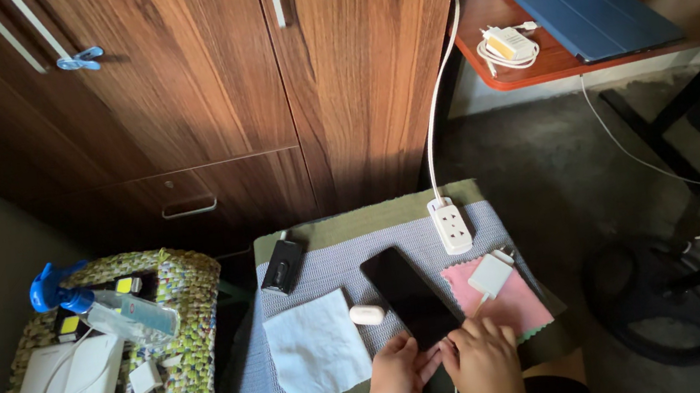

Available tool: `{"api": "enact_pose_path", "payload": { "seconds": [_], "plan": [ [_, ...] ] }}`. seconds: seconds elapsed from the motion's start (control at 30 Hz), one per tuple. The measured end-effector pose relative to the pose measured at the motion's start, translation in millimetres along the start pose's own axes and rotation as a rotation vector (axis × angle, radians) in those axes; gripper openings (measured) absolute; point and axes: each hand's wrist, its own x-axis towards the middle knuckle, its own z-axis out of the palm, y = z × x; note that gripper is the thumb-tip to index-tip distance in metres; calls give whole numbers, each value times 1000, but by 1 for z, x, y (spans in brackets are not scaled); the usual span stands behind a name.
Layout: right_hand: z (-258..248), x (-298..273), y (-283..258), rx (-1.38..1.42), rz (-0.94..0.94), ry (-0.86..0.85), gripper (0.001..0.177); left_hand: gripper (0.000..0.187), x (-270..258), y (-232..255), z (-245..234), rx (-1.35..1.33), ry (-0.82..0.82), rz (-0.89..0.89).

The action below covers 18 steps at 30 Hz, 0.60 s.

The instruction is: The person wipes a white earbud case with a cloth, then uses a small black device to clean the earbuds and case. They then unplug a charger, coil the cable, and place the items on a nearby desk.

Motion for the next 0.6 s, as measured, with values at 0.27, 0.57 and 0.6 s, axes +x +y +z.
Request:
{"api": "enact_pose_path", "payload": {
  "seconds": [0.27,0.57,0.6],
  "plan": [
    [-3,4,4,126,-29,-27,17,16,3,-3,-1,16,-7,19],
    [-3,5,3,161,-11,-10,19,25,-2,0,4,46,3,8],
    [-4,5,2,159,-13,4,19,26,-2,0,4,51,10,19]
  ]
}}
